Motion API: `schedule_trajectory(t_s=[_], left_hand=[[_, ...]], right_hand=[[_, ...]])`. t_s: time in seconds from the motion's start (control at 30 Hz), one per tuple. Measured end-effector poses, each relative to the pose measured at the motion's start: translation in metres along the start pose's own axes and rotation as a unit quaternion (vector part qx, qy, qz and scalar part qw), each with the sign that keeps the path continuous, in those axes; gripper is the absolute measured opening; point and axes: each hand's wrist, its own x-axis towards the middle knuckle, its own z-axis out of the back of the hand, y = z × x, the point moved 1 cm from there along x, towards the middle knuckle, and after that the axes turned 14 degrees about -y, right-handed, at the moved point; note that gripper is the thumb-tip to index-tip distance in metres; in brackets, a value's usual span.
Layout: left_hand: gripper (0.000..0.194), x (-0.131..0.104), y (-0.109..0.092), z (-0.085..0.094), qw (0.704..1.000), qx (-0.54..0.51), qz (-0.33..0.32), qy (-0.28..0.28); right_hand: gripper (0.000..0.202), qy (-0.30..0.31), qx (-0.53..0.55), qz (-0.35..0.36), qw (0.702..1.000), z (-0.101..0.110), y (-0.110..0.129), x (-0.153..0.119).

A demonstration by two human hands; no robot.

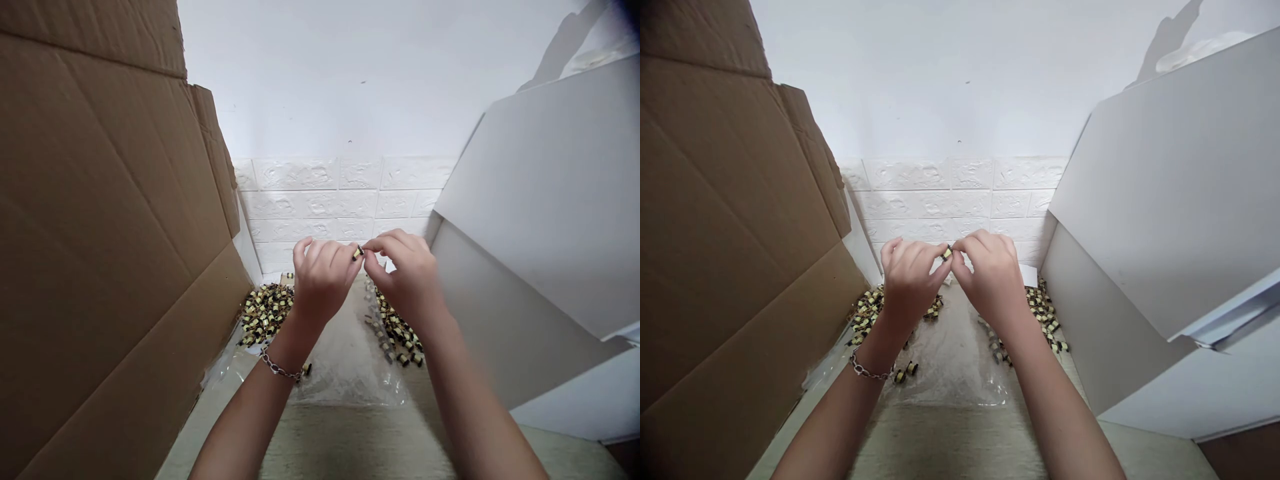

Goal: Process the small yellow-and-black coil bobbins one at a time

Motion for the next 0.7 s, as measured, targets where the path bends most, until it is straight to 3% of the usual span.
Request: schedule_trajectory(t_s=[0.27, 0.7], left_hand=[[0.014, 0.001, 0.003, 0.000, 0.997, -0.049, 0.056, 0.038], [0.014, 0.016, 0.007, 0.007, 0.964, -0.225, 0.137, 0.036]], right_hand=[[0.007, 0.017, 0.042, -0.015, 0.999, -0.006, -0.003, -0.002], [0.010, 0.000, 0.150, -0.051, 0.987, 0.012, -0.002, 0.007]])
